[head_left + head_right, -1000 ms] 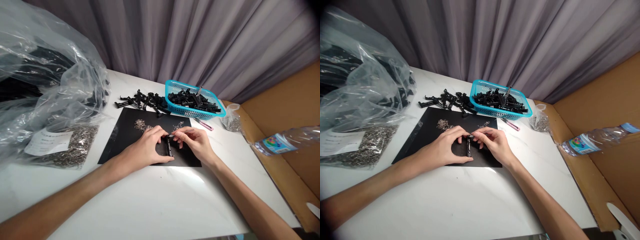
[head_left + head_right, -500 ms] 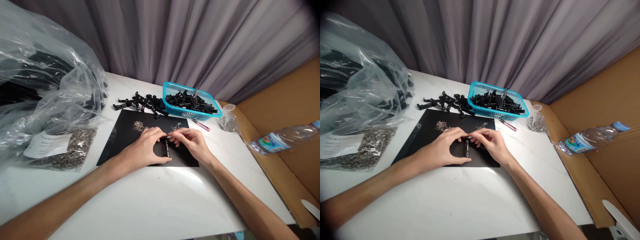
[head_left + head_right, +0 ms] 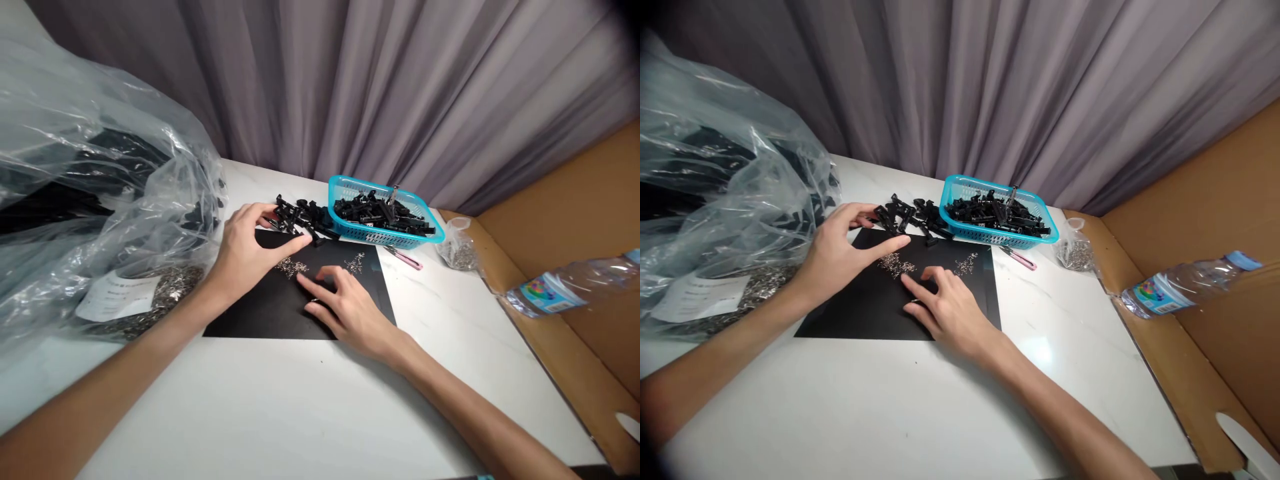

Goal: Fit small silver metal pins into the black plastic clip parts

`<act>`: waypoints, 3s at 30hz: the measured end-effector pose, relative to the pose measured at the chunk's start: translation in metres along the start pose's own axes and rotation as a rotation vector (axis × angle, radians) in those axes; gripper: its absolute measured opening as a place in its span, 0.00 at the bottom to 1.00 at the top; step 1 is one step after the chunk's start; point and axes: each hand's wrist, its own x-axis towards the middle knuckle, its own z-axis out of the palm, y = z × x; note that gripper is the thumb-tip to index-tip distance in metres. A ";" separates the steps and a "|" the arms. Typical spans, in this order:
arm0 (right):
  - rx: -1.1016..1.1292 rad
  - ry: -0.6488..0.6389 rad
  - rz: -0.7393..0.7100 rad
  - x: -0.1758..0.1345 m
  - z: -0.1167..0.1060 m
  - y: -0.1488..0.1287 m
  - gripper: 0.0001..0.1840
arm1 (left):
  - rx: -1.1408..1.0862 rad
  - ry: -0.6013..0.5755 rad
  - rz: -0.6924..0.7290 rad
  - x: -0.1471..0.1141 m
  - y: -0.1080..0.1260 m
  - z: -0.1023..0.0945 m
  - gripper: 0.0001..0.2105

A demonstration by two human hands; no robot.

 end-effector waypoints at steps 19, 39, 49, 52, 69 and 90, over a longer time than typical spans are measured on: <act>0.550 0.223 0.334 -0.009 -0.016 0.015 0.04 | 0.143 -0.457 0.493 -0.017 0.004 0.004 0.28; 1.008 0.173 0.484 -0.006 -0.013 0.010 0.18 | 0.080 -0.445 0.502 -0.023 0.014 0.007 0.26; 1.058 0.118 0.510 -0.004 -0.014 0.017 0.21 | 0.167 -0.519 0.491 -0.025 0.010 0.011 0.26; 1.076 0.116 0.526 -0.003 -0.016 0.018 0.20 | 0.175 -0.507 0.504 -0.025 0.009 0.011 0.27; 1.010 0.122 0.514 -0.009 -0.012 0.026 0.17 | 0.164 -0.502 0.538 -0.025 0.007 0.014 0.28; 0.834 0.170 0.417 -0.009 -0.012 0.015 0.10 | 0.180 -0.462 0.547 -0.027 0.006 0.014 0.25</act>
